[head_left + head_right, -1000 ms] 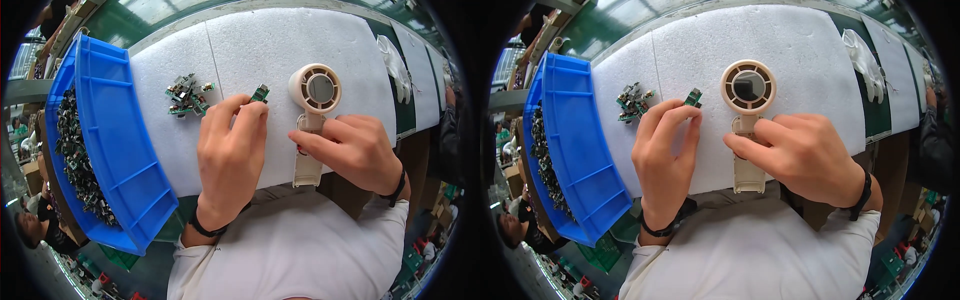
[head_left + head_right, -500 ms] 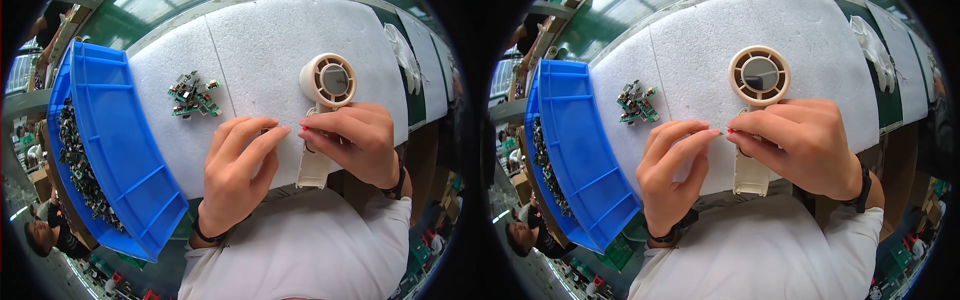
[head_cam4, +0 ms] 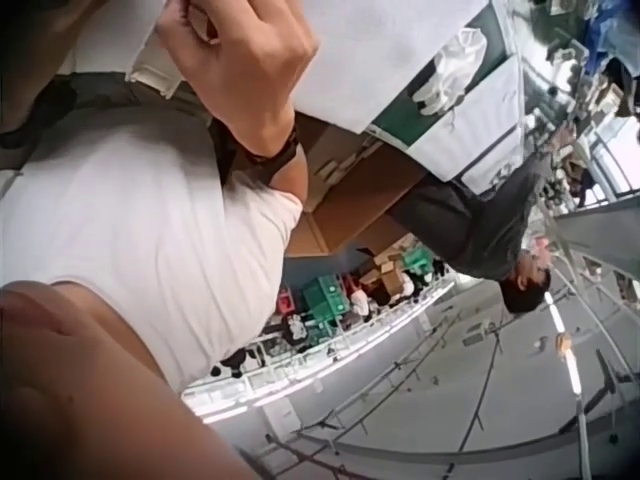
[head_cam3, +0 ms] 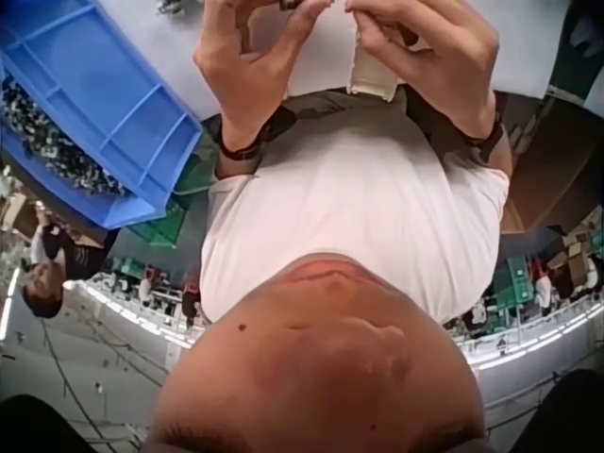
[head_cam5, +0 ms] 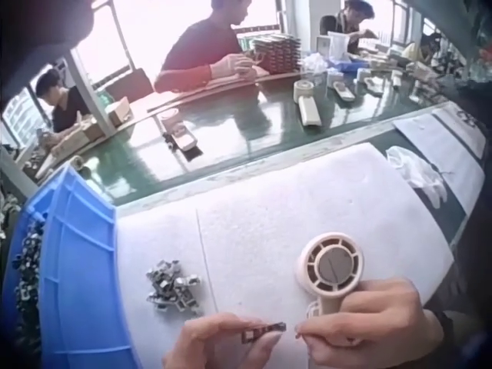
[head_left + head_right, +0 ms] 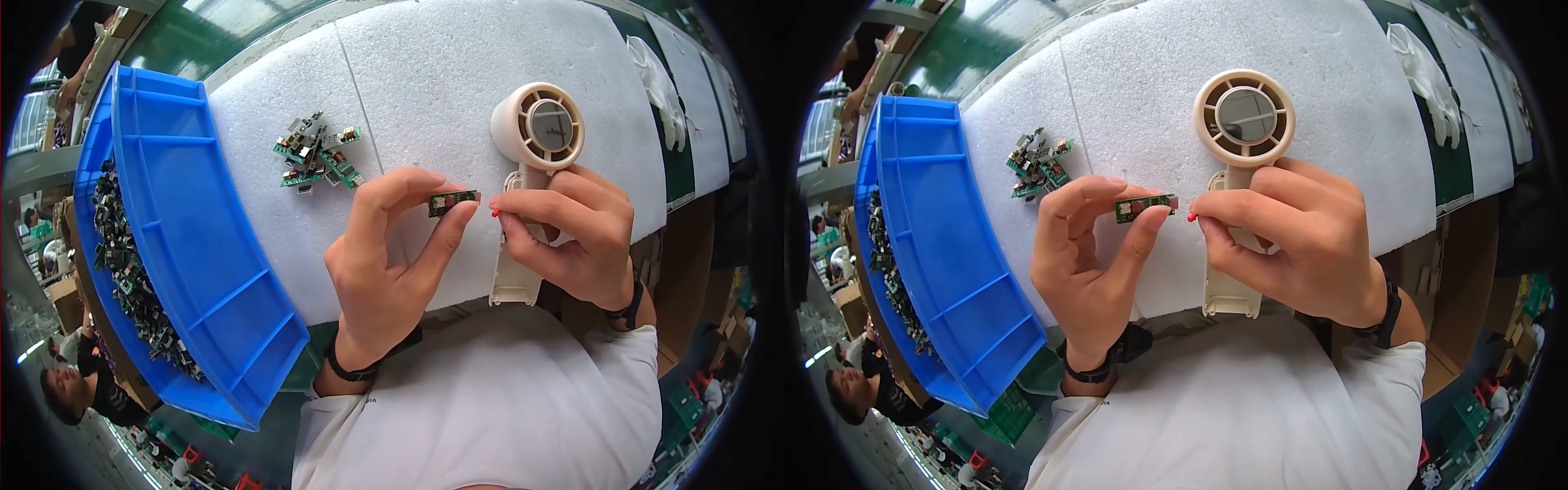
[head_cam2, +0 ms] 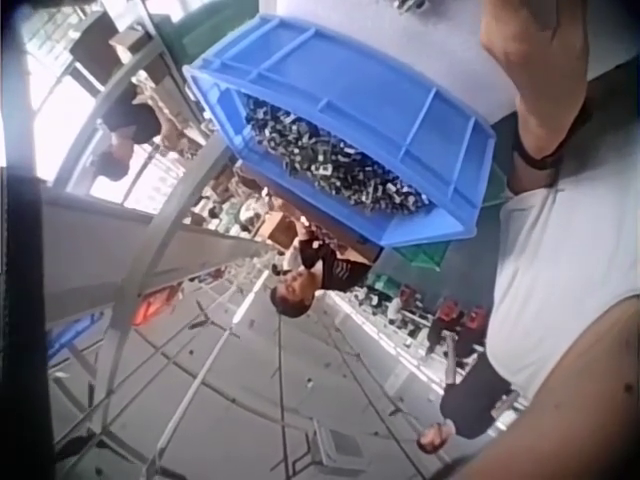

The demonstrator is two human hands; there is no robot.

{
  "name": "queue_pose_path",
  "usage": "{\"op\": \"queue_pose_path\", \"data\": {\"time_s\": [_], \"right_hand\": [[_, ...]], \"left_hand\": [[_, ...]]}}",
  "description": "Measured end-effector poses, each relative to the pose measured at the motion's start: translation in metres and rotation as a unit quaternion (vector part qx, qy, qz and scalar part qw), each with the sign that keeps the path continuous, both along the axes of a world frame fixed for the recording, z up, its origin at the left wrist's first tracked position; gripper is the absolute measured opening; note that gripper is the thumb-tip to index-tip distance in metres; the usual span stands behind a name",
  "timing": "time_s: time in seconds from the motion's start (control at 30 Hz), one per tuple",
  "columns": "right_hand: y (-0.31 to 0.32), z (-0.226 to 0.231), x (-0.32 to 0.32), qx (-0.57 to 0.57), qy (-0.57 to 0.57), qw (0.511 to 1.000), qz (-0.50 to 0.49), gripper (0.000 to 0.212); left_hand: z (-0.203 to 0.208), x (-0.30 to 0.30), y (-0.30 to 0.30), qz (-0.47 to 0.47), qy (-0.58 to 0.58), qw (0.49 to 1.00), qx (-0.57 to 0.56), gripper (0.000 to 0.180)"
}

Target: The person picks up a circuit board and a fan housing, connects a wire to the board, and fits the board into the housing. They then set the fan aside and repeat the process with another set of components.

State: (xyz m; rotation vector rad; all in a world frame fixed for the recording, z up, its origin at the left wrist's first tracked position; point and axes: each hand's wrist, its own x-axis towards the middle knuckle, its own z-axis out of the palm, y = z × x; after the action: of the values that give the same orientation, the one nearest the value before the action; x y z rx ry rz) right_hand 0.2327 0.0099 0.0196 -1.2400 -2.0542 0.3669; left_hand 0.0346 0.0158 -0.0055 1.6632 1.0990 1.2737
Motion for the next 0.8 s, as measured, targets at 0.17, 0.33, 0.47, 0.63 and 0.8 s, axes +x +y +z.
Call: {"op": "queue_pose_path", "data": {"time_s": [0.17,0.33,0.47,0.63,0.8], "right_hand": [[-0.001,0.001,-0.002,0.005,0.016,1.000,-0.024,0.023],[0.001,-0.001,-0.007,0.040,0.030,0.998,-0.029,0.023],[0.001,-0.002,-0.010,0.051,0.024,0.998,-0.017,0.022],[0.001,-0.001,-0.009,0.055,0.023,0.998,-0.018,0.023],[0.002,-0.002,-0.008,0.056,0.021,0.998,-0.015,0.023]], "left_hand": [[0.000,-0.002,-0.008,-0.010,-0.137,0.989,-0.054,0.032],[-0.001,-0.009,0.001,-0.079,-0.019,0.996,0.028,0.039],[0.003,-0.012,0.005,-0.119,0.039,0.990,0.066,0.040],[0.004,-0.007,0.003,-0.075,0.028,0.996,0.035,0.037],[0.002,-0.004,-0.006,-0.082,-0.087,0.991,-0.059,0.035]]}}
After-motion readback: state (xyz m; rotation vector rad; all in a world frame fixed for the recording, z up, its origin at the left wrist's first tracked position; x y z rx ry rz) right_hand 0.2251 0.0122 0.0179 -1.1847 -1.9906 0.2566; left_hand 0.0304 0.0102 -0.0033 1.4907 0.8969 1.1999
